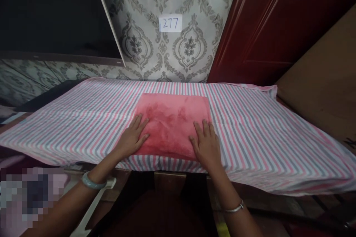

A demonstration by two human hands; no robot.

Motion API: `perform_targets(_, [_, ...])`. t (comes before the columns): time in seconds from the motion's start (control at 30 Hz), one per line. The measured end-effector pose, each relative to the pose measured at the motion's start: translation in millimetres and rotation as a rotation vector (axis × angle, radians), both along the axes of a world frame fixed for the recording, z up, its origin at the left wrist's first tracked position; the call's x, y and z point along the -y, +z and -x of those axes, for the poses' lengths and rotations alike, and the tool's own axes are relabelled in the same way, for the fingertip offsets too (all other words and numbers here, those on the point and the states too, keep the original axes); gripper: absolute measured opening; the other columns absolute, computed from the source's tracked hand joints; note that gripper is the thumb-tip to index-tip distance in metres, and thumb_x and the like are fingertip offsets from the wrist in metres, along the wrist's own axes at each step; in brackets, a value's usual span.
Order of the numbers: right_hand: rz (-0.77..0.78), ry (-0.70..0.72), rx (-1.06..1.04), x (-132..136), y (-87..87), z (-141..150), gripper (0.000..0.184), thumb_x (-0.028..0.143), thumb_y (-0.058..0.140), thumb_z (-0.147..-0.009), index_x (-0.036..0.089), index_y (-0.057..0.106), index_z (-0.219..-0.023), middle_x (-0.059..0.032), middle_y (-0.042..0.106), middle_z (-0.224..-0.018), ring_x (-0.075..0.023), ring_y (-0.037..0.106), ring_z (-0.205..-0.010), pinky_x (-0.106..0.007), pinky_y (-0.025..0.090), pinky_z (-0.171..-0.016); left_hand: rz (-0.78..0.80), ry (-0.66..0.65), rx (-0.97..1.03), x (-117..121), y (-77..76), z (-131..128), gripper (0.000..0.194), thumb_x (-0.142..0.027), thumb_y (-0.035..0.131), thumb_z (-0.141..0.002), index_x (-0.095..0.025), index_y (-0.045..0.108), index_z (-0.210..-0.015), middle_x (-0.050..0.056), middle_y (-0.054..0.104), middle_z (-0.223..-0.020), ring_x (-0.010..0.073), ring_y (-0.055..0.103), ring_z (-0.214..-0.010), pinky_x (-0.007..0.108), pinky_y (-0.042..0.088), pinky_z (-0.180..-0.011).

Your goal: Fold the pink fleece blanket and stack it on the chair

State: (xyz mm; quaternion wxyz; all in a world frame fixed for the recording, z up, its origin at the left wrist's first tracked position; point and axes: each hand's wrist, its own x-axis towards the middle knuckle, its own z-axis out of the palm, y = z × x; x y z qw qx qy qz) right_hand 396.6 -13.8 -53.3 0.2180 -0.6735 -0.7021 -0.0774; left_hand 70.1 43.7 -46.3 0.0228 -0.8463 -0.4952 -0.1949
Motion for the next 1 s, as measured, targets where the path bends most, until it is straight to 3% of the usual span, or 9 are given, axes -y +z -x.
perform_targets(0.27, [-0.033, 0.007, -0.01, -2, -6.7, 1, 0.055, 0.045, 0.029, -0.105, 0.019, 0.046, -0.15, -0.015, 0.032, -0.161, -0.0347, 0.022, -0.151, -0.058, 0.039, -0.112, 0.002, 0.028, -0.004, 4, 2.9, -1, 0.063, -0.051, 0.043, -0.1, -0.02, 0.038, -0.155, 0.017, 0.025, -0.165, 0.034, 0.02, -0.153, 0.053, 0.035, -0.118])
perform_targets(0.37, [-0.004, 0.002, -0.017, -4, -2.3, 0, 0.055, 0.044, 0.03, -0.103, 0.019, 0.049, -0.149, -0.0158, 0.036, -0.159, -0.0364, 0.024, -0.15, -0.061, 0.037, -0.111, 0.041, 0.054, -0.011, 4, 10.7, -2, 0.062, -0.05, 0.044, -0.1, -0.02, 0.04, -0.154, 0.019, 0.026, -0.164, 0.0341, 0.022, -0.153, 0.055, 0.036, -0.117])
perform_targets(0.5, [-0.049, 0.009, 0.008, 7, 10.1, 8, 0.053, 0.042, 0.032, -0.102, 0.023, 0.05, -0.148, -0.0135, 0.035, -0.16, -0.0383, 0.02, -0.15, -0.069, 0.027, -0.113, -0.035, 0.086, -0.048, 20, 29.8, -13, 0.063, -0.048, 0.045, -0.1, -0.019, 0.038, -0.155, 0.02, 0.029, -0.163, 0.0375, 0.023, -0.152, 0.068, 0.023, -0.118])
perform_targets(0.57, [-0.111, 0.098, 0.043, 16, 12.0, 18, 0.053, 0.04, 0.036, -0.101, 0.026, 0.048, -0.15, -0.0108, 0.03, -0.163, -0.0372, 0.015, -0.152, -0.069, 0.023, -0.115, -0.131, -0.005, -0.072, 36, 34.1, -23, 0.066, -0.048, 0.048, -0.098, -0.022, 0.034, -0.157, 0.017, 0.028, -0.164, 0.0367, 0.018, -0.154, 0.069, 0.015, -0.12])
perform_targets(0.7, [-0.126, 0.276, 0.128, 31, -1.2, 40, 0.056, 0.035, 0.047, -0.098, 0.033, 0.043, -0.153, -0.006, 0.027, -0.164, -0.0362, 0.018, -0.152, -0.068, 0.023, -0.115, -0.202, -0.216, -0.137, 64, 18.1, -42, 0.076, -0.05, 0.062, -0.092, -0.031, 0.03, -0.158, 0.009, 0.026, -0.166, 0.0352, 0.016, -0.154, 0.067, 0.01, -0.122])
perform_targets(0.83, [-0.173, 0.311, 0.184, 32, -20.4, 47, 0.061, 0.03, 0.052, -0.094, 0.033, 0.04, -0.154, -0.0057, 0.029, -0.164, -0.0354, 0.02, -0.151, -0.067, 0.023, -0.115, -0.236, -0.208, -0.131, 71, -6.0, -48, 0.076, -0.038, 0.068, -0.089, -0.034, 0.033, -0.156, 0.008, 0.026, -0.166, 0.035, 0.016, -0.154, 0.068, 0.01, -0.122])
perform_targets(1.0, [-0.202, 0.307, 0.172, 31, -27.2, 44, 0.061, 0.034, 0.053, -0.095, 0.033, 0.04, -0.155, -0.0063, 0.029, -0.163, -0.0352, 0.023, -0.15, -0.067, 0.026, -0.114, -0.264, -0.194, -0.104, 69, -8.3, -46, 0.074, -0.038, 0.071, -0.087, -0.034, 0.038, -0.154, 0.008, 0.028, -0.166, 0.0348, 0.016, -0.154, 0.067, 0.012, -0.122])
